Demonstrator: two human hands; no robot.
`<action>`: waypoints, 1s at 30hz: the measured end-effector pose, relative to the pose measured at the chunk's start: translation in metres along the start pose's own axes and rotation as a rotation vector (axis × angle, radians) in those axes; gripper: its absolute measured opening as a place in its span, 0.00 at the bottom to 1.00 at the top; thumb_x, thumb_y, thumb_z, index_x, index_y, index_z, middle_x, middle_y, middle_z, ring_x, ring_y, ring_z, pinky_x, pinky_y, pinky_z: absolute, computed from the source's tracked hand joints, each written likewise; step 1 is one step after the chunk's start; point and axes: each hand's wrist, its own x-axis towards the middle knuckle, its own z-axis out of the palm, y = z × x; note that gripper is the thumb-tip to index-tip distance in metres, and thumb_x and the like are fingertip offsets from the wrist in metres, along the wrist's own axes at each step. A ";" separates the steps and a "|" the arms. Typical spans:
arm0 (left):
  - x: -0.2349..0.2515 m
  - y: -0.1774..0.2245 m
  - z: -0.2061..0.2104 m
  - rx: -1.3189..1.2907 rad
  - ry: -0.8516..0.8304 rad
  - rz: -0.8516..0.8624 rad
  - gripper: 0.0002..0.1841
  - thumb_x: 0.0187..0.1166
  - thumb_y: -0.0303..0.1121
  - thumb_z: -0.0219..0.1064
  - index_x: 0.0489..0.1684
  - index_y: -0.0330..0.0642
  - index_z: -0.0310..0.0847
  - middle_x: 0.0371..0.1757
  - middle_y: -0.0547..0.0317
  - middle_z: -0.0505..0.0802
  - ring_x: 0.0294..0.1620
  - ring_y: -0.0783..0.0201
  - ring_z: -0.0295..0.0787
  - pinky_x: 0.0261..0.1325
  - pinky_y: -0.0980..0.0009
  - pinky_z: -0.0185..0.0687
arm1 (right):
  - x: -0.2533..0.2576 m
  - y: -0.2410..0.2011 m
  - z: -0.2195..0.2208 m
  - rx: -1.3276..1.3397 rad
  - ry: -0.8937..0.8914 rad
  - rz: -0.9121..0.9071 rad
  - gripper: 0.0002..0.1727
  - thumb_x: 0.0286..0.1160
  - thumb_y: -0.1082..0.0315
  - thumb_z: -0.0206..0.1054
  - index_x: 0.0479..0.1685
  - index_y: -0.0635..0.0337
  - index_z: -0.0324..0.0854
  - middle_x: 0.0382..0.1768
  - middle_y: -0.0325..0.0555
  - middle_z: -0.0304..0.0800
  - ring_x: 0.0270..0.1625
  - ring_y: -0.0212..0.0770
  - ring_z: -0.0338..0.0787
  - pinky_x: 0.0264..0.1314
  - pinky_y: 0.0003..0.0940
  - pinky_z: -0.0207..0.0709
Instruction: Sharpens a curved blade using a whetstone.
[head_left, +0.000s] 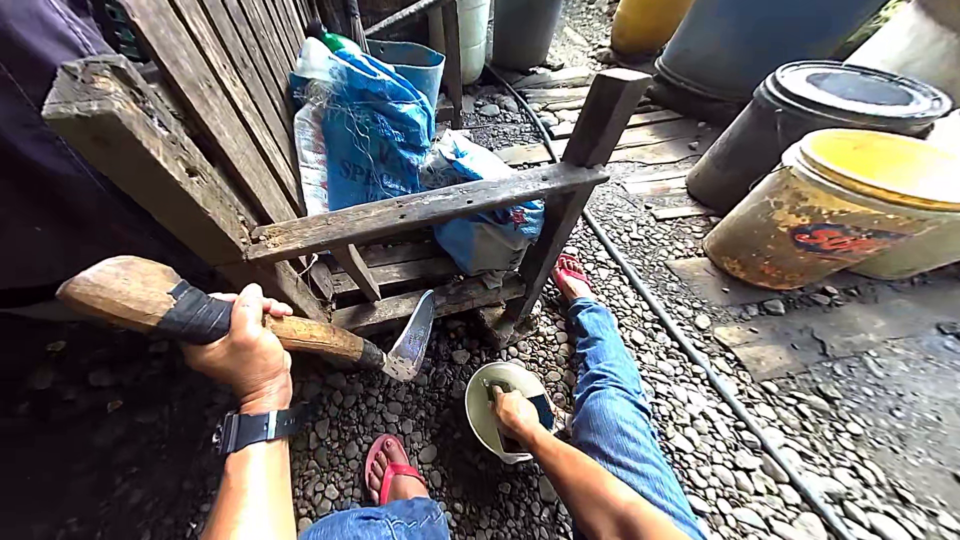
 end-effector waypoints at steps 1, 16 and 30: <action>0.001 0.002 -0.002 -0.006 0.002 -0.026 0.08 0.76 0.17 0.60 0.35 0.43 0.70 0.14 0.69 0.83 0.12 0.70 0.84 0.21 0.72 0.88 | 0.004 0.000 0.005 0.018 0.020 0.010 0.29 0.93 0.52 0.51 0.88 0.54 0.64 0.78 0.70 0.74 0.75 0.67 0.81 0.71 0.61 0.78; -0.038 0.026 0.025 0.260 -0.044 -0.248 0.07 0.77 0.19 0.66 0.36 0.39 0.73 0.16 0.70 0.82 0.13 0.75 0.82 0.20 0.79 0.85 | 0.033 0.017 0.017 2.075 0.490 0.219 0.14 0.91 0.69 0.52 0.56 0.72 0.78 0.43 0.53 0.84 0.40 0.39 0.83 0.46 0.34 0.78; -0.052 0.016 0.032 0.321 0.143 -0.418 0.11 0.81 0.25 0.69 0.51 0.33 0.72 0.22 0.63 0.80 0.16 0.74 0.81 0.23 0.77 0.84 | -0.106 -0.042 0.005 0.479 0.252 -1.126 0.30 0.91 0.62 0.49 0.85 0.74 0.66 0.86 0.67 0.67 0.90 0.62 0.66 0.93 0.54 0.54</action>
